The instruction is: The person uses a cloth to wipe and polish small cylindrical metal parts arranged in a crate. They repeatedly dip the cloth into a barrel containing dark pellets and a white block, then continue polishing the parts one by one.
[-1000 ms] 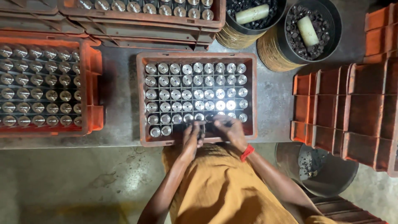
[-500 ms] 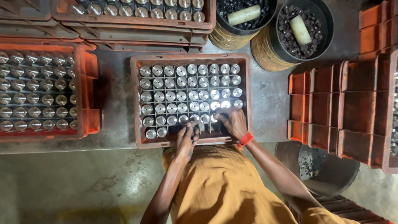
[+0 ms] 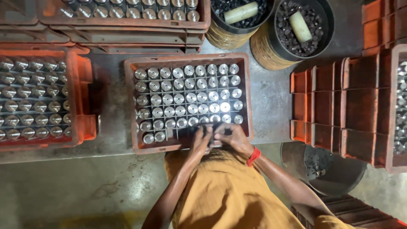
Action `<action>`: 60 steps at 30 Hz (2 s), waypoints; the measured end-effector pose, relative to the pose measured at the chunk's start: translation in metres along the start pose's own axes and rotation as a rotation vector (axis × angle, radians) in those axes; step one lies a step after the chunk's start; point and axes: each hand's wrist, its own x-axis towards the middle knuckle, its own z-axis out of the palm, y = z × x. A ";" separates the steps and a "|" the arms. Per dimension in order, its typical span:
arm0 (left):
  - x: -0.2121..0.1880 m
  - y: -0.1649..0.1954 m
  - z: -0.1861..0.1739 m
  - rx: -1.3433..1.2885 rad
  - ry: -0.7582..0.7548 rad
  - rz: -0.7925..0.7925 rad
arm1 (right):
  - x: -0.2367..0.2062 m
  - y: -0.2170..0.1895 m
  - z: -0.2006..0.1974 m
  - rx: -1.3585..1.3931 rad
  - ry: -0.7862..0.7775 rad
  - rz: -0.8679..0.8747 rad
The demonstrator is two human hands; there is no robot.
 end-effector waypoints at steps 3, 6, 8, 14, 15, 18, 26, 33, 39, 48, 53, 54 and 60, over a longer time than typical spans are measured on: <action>0.009 -0.010 -0.014 -0.291 0.014 0.169 | 0.002 -0.004 -0.019 -0.225 0.278 -0.119; 0.015 -0.008 -0.023 -0.642 0.018 0.119 | 0.002 -0.006 -0.040 -0.445 0.384 -0.272; 0.012 -0.004 -0.023 -0.660 0.019 0.146 | 0.004 -0.005 -0.046 -0.749 0.307 -0.470; -0.004 0.008 -0.015 -0.548 0.001 0.154 | 0.024 0.000 -0.037 -0.917 0.276 -0.331; -0.007 0.010 -0.015 -0.531 -0.030 0.197 | 0.026 -0.001 -0.037 -0.919 0.252 -0.294; -0.012 0.019 -0.013 -0.447 0.006 0.179 | 0.026 -0.007 -0.037 -0.863 0.263 -0.281; -0.015 0.033 0.014 -0.196 -0.156 0.065 | -0.007 -0.006 -0.006 0.262 -0.094 0.077; 0.013 -0.005 0.000 -0.208 -0.060 0.381 | -0.017 -0.003 -0.047 -0.361 0.458 -0.076; 0.010 -0.004 -0.005 -0.297 -0.056 0.228 | -0.007 -0.002 -0.061 -0.925 0.419 -0.457; -0.008 0.022 -0.003 -0.192 -0.057 0.208 | 0.016 -0.016 -0.067 -0.709 0.443 -0.293; -0.019 0.040 0.017 -0.106 -0.157 0.273 | -0.018 -0.019 -0.022 -0.086 0.216 -0.111; -0.021 0.043 0.021 -0.102 -0.183 0.276 | -0.022 -0.016 -0.006 0.123 0.125 -0.007; -0.035 0.043 0.016 -0.072 0.000 0.076 | -0.006 -0.005 -0.025 -0.031 0.384 -0.001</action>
